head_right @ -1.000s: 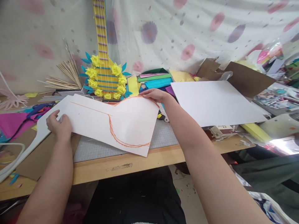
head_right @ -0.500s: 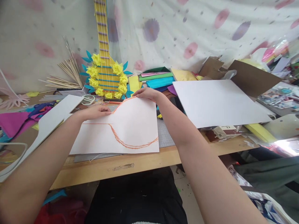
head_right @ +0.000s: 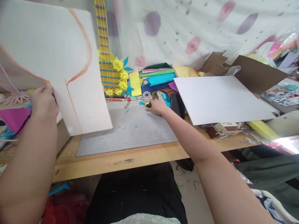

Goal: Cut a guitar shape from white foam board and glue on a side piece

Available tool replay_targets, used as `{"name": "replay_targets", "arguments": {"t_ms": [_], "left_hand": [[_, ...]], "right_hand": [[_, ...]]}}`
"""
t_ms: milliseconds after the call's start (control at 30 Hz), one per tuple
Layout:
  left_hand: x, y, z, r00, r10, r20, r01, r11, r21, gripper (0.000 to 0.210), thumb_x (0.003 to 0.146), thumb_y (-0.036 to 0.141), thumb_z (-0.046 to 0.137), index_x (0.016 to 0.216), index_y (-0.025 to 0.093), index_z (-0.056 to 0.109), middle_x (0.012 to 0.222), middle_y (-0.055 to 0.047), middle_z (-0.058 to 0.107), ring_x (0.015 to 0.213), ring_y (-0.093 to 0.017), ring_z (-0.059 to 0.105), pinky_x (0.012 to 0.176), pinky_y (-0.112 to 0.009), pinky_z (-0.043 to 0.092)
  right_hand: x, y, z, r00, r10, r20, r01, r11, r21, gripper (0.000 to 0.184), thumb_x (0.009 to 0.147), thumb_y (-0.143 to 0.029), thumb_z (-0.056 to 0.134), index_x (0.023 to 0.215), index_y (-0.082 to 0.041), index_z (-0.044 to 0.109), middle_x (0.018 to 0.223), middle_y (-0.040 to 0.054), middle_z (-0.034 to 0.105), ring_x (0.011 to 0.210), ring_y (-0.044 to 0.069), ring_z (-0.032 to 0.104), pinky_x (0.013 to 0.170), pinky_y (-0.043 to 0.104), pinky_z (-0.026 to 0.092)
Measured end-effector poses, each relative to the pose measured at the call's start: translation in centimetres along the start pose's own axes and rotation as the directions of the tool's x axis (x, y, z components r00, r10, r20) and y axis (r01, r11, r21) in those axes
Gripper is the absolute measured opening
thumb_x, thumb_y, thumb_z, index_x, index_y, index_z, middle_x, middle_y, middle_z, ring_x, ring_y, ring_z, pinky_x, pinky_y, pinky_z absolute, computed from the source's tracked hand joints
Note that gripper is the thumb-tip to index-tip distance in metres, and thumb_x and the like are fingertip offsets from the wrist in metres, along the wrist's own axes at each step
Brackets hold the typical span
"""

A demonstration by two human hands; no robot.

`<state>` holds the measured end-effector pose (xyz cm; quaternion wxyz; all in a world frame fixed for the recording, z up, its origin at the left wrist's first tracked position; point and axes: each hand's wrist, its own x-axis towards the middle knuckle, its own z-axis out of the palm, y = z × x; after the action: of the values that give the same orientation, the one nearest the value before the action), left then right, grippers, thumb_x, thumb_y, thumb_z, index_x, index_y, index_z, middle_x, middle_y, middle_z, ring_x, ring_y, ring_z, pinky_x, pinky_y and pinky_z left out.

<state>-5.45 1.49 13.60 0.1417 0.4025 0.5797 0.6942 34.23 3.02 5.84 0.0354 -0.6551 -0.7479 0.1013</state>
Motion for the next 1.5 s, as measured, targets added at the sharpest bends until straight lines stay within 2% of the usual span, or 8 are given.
{"name": "replay_targets", "arguments": {"t_ms": [267, 633, 900, 967, 1033, 1133, 1233, 1500], "left_hand": [[-7.5, -1.5, 1.0, 0.883, -0.465, 0.063, 0.461, 0.836, -0.299, 0.012, 0.093, 0.014, 0.034, 0.086, 0.019, 0.043, 0.103, -0.005, 0.061, 0.087, -0.008, 0.063, 0.08, -0.028, 0.054], [-15.8, -5.5, 2.3, 0.794, -0.536, 0.287, 0.577, 0.813, -0.078, 0.017, 0.087, 0.018, 0.039, 0.096, 0.022, 0.053, 0.114, -0.008, 0.063, 0.101, -0.015, 0.064, 0.082, -0.033, 0.056], [-13.5, -3.2, -1.3, 0.32, -0.689, 0.65, 0.589, 0.682, 0.433, 0.018, 0.078, 0.034, 0.06, 0.078, 0.015, 0.061, 0.091, -0.015, 0.07, 0.071, -0.021, 0.068, 0.052, -0.027, 0.052], [-12.4, -3.2, -1.3, 0.44, -0.631, 0.639, 0.417, 0.774, 0.477, 0.023, 0.076, 0.039, 0.06, 0.076, 0.016, 0.062, 0.087, -0.012, 0.071, 0.065, -0.019, 0.066, 0.049, -0.027, 0.049], [-11.3, -3.5, -0.7, 0.689, -0.477, 0.546, 0.172, 0.839, 0.516, 0.023, 0.078, 0.041, 0.057, 0.075, 0.018, 0.061, 0.082, -0.009, 0.07, 0.066, -0.02, 0.065, 0.057, -0.03, 0.05], [-10.1, -4.7, 0.7, 0.907, -0.103, 0.408, -0.197, 0.754, 0.627, 0.018, 0.075, 0.033, 0.061, 0.088, 0.02, 0.061, 0.096, -0.009, 0.068, 0.095, -0.026, 0.062, 0.084, -0.042, 0.048], [-9.8, -6.4, 1.8, 0.889, 0.088, 0.45, -0.393, 0.652, 0.648, 0.036, 0.072, 0.024, 0.064, 0.106, 0.017, 0.059, 0.118, -0.015, 0.06, 0.117, -0.03, 0.051, 0.101, -0.047, 0.036], [-10.7, -9.0, 2.0, 0.769, -0.029, 0.638, -0.509, 0.576, 0.64, 0.046, 0.082, 0.026, 0.049, 0.125, 0.01, 0.054, 0.142, -0.018, 0.044, 0.136, -0.031, 0.034, 0.112, -0.05, 0.019]], "right_hand": [[1.1, -0.1, 3.2, 0.993, 0.021, -0.118, -0.027, 0.999, -0.047, 0.053, 0.08, -0.033, 0.059, 0.124, -0.005, 0.051, 0.119, 0.0256, 0.055, 0.115, 0.036, 0.05, 0.094, 0.049, 0.038], [1.1, -1.6, 0.7, 0.97, 0.036, -0.239, 0.017, 0.976, 0.219, 0.046, 0.093, -0.026, 0.025, 0.126, -0.007, 0.051, 0.118, 0.0215, 0.059, 0.11, 0.03, 0.055, 0.092, 0.039, 0.041], [0.0, -3.5, 1.2, 0.981, -0.195, 0.01, 0.175, 0.899, 0.401, 0.049, 0.092, -0.042, 0.036, 0.133, -0.017, 0.046, 0.095, 0.009, 0.07, 0.077, 0.019, 0.063, 0.072, 0.027, 0.044], [-0.1, -3.8, 1.2, 0.97, -0.239, 0.033, 0.214, 0.915, 0.341, 0.048, 0.091, -0.044, 0.041, 0.131, -0.019, 0.048, 0.09, 0.0073, 0.069, 0.078, 0.019, 0.062, 0.072, 0.027, 0.043], [-0.2, -4.4, 1.0, 0.961, -0.269, 0.058, 0.238, 0.918, 0.318, 0.047, 0.088, -0.043, 0.046, 0.13, -0.021, 0.047, 0.088, 0.0056, 0.069, 0.075, 0.018, 0.061, 0.071, 0.027, 0.042], [-0.3, -6.0, 0.7, 0.939, -0.33, 0.091, 0.284, 0.899, 0.334, 0.046, 0.088, -0.039, 0.047, 0.132, -0.024, 0.045, 0.091, 0.0046, 0.069, 0.068, 0.016, 0.061, 0.067, 0.026, 0.042], [-0.3, -8.6, 0.9, 0.902, -0.417, 0.116, 0.375, 0.887, 0.271, 0.047, 0.09, -0.034, 0.044, 0.136, -0.025, 0.042, 0.101, 0.0059, 0.07, 0.076, 0.017, 0.063, 0.069, 0.026, 0.042], [0.7, -14.0, 2.0, 0.822, -0.559, 0.104, 0.562, 0.827, -0.003, 0.05, 0.091, -0.028, 0.041, 0.14, -0.019, 0.043, 0.121, 0.0131, 0.064, 0.101, 0.024, 0.062, 0.079, 0.029, 0.04]]}}
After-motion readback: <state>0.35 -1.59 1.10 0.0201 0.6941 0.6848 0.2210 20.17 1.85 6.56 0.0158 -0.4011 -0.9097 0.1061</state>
